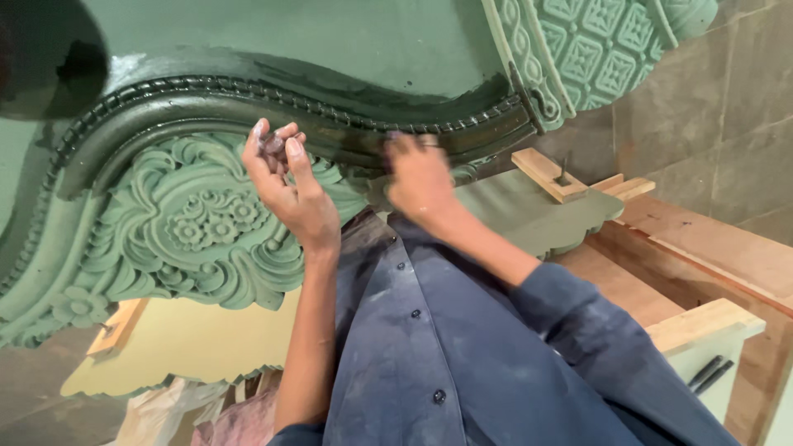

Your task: The person uses a purple cloth to apply a dark liquid finish to the carved edges of a light green wooden furniture piece. They repeatedly dip the cloth into a metal can to reload the finish and carefully rub it into the intricate floral and geometric patterns.

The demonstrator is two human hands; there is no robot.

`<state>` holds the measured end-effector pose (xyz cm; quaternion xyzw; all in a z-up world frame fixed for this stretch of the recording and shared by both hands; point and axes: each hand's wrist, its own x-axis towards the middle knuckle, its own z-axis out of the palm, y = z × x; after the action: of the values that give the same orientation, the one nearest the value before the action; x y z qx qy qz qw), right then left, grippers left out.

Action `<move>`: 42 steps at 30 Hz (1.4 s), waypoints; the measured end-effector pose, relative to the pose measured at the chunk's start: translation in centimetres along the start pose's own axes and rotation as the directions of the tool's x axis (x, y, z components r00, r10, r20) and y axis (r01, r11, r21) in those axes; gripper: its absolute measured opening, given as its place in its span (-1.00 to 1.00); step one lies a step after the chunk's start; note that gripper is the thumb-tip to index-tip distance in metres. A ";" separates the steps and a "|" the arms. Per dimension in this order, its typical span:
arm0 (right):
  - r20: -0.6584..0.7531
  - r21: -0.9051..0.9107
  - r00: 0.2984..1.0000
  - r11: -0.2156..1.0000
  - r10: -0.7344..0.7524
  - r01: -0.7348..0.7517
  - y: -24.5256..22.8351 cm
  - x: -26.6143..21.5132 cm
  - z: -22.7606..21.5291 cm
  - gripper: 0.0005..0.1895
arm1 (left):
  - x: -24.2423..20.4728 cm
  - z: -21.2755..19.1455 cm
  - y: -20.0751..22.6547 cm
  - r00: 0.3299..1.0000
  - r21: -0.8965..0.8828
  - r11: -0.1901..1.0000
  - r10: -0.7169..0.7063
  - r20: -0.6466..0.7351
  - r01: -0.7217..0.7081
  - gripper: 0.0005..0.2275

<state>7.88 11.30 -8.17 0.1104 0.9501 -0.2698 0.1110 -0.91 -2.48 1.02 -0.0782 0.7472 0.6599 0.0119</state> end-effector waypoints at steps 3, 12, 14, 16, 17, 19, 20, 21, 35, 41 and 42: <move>-0.015 -0.009 0.996 0.996 -0.090 0.090 -0.5 0.7 -0.6 -0.36 | 0.3 -0.3 -0.1 1.000 0.013 1.000 0.000 -0.006 0.000 -0.66; -0.263 -0.079 0.959 0.989 0.103 -0.128 11.3 -2.9 -8.2 -0.47 | 0.8 -2.6 -0.8 0.998 -0.059 0.998 0.011 -0.063 -0.015 -0.67; -0.250 -0.084 0.963 0.989 0.095 -0.119 10.9 -2.6 -7.3 -0.46 | 1.1 -2.7 -0.8 0.998 -0.038 0.999 -0.005 -0.063 0.002 -0.67; -0.239 -0.126 0.969 0.988 0.062 -0.094 9.7 -2.8 -5.7 -0.46 | 1.0 -2.7 -0.8 0.999 -0.033 0.999 0.018 -0.050 -0.019 -0.67; -0.239 -0.167 0.971 0.984 0.026 -0.067 9.1 -2.8 -4.9 -0.46 | 1.0 -2.7 -0.8 0.999 -0.031 0.999 0.030 -0.045 -0.032 -0.67; -0.233 -0.199 0.972 0.978 0.006 -0.054 8.3 -3.0 -3.9 -0.46 | 0.9 -2.7 -0.8 0.998 -0.028 0.999 0.028 -0.051 -0.030 -0.66; -0.229 -0.191 0.973 0.979 0.023 -0.068 8.2 -3.1 -3.8 -0.46 | 0.9 -2.7 -0.8 0.998 -0.025 0.999 0.027 -0.054 -0.029 -0.66; -0.228 -0.183 0.973 0.980 0.040 -0.083 8.3 -2.9 -4.0 -0.46 | 1.0 -2.7 -0.8 0.998 -0.027 0.999 0.023 -0.051 -0.025 -0.66; 0.308 0.838 0.909 -0.371 -0.282 -0.400 -12.0 11.7 -12.0 -0.38 | 2.4 -7.3 0.7 0.967 -0.142 0.990 -0.057 -0.249 0.022 -0.69; 0.103 0.961 0.837 0.272 -0.538 0.056 -28.6 23.1 -14.5 -0.50 | 3.8 -16.1 1.3 0.851 -0.157 0.985 -0.022 -0.525 -0.072 -0.68; 0.053 0.915 0.776 0.342 -0.628 0.214 -31.4 25.4 -14.8 -0.50 | 4.1 -17.4 1.1 0.832 -0.159 0.986 -0.043 -0.554 -0.055 -0.67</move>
<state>-26.95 -3.04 12.58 -0.1629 0.6233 -0.7492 0.1537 -3.63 -19.98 3.89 -0.2647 0.6601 0.6696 -0.2141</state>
